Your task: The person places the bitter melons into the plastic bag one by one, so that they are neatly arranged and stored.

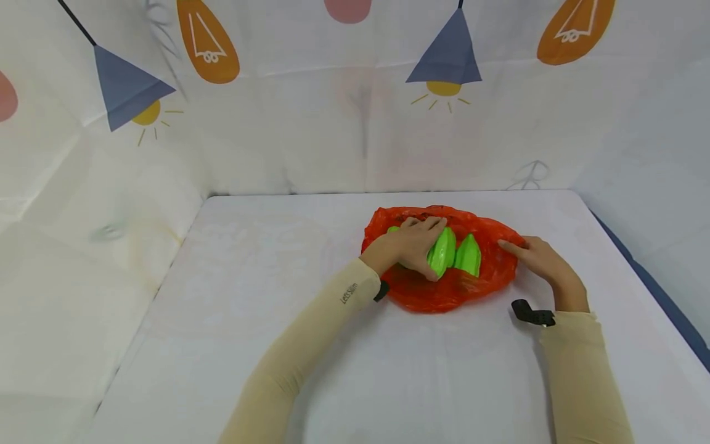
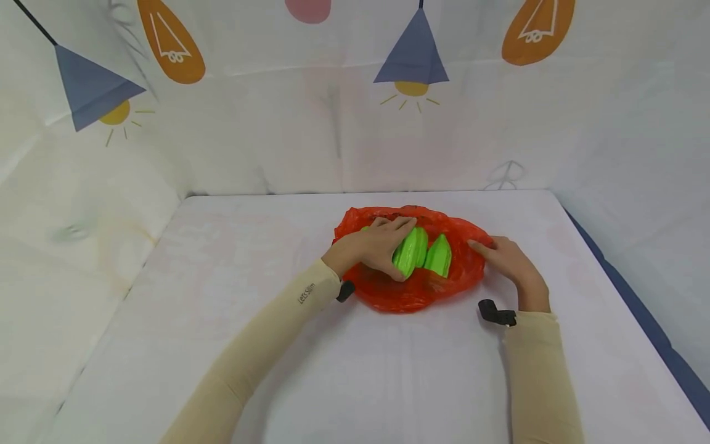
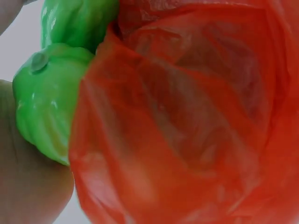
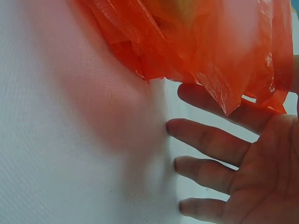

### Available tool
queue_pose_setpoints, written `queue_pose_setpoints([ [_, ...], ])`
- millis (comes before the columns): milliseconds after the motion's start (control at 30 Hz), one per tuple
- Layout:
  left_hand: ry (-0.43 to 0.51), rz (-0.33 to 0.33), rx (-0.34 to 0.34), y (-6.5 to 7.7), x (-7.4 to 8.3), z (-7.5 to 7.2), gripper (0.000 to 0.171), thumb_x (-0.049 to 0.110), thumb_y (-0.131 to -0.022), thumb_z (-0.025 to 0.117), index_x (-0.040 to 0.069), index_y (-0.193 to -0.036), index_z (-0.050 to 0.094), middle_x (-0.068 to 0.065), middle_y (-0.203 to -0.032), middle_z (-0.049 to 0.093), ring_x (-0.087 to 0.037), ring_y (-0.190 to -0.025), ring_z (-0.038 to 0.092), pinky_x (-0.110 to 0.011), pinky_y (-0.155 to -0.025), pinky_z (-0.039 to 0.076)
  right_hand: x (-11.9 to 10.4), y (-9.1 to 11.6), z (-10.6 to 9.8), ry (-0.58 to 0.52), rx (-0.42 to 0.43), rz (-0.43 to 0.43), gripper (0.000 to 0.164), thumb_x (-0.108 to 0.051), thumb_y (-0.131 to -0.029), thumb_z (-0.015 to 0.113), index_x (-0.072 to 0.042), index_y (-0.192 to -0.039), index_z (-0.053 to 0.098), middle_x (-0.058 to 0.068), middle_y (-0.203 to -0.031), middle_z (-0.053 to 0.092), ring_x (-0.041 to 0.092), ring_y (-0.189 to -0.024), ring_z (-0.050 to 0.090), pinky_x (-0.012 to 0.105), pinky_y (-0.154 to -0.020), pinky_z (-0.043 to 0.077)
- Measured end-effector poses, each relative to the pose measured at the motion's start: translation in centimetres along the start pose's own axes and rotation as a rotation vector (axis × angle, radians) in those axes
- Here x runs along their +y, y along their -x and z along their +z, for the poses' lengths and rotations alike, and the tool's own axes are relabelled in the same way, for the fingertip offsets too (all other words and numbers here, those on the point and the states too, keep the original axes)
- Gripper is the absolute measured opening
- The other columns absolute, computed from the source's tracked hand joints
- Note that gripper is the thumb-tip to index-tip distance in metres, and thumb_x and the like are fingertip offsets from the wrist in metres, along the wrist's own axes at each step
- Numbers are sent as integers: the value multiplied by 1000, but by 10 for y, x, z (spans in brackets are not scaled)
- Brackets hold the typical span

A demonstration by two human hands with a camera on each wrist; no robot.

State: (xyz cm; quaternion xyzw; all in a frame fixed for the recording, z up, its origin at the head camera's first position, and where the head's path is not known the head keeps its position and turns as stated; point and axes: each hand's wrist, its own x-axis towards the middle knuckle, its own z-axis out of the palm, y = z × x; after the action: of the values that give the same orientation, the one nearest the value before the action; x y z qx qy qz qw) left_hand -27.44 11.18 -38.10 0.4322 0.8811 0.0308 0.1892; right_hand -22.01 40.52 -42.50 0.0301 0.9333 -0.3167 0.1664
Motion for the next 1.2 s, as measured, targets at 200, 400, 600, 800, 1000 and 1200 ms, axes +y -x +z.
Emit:
queue_pose_setpoints([
  [200, -68, -26, -22, 1, 3, 1, 112, 61, -84, 62, 11, -158, -5, -1, -167, -4, -15, -153, -1, -41, -122, 11, 0, 1, 0, 1, 4, -17, 80, -59, -99, 36, 10, -139, 42, 32, -132, 49, 48, -123, 41, 68, -100, 38],
  [400, -68, -20, 0, 6, 0, 2, 111, 61, -85, 60, 10, -158, -5, -4, -166, -5, -22, -154, -6, -46, -123, 8, -1, 1, 0, 8, 4, -14, 81, -59, -100, 35, 11, -139, 41, 33, -134, 48, 49, -124, 41, 69, -101, 37],
  [600, -52, -9, 55, 17, -1, 4, 108, 63, -86, 57, 11, -158, -4, -3, -167, -4, -22, -153, -7, -48, -123, 5, -2, 1, 0, 4, -4, 8, 83, -60, -99, 35, 12, -140, 39, 34, -135, 46, 50, -124, 40, 68, -101, 38],
  [800, -36, -17, 226, 41, -8, 7, 101, 69, -90, 50, 13, -159, 3, -1, -166, 5, -21, -154, 0, -48, -123, 11, -4, 2, 1, 5, -2, 9, 83, -60, -100, 34, 12, -141, 38, 35, -136, 45, 51, -125, 39, 69, -101, 37],
  [1000, 15, -53, 403, 85, -32, 18, 89, 60, -95, 50, 11, -158, 14, -4, -165, 16, -21, -153, 11, -46, -120, 18, -7, 2, 3, 5, -1, 13, 86, -60, -100, 32, 15, -142, 35, 36, -138, 43, 52, -127, 38, 70, -103, 35],
  [1200, 96, -144, 503, 131, -65, 41, 86, 57, -95, 53, 10, -157, 18, -6, -164, 18, -22, -153, 12, -46, -119, 19, -6, 6, 5, 15, 12, 29, 90, -62, -99, 30, 17, -143, 29, 38, -139, 40, 53, -127, 37, 70, -102, 35],
])
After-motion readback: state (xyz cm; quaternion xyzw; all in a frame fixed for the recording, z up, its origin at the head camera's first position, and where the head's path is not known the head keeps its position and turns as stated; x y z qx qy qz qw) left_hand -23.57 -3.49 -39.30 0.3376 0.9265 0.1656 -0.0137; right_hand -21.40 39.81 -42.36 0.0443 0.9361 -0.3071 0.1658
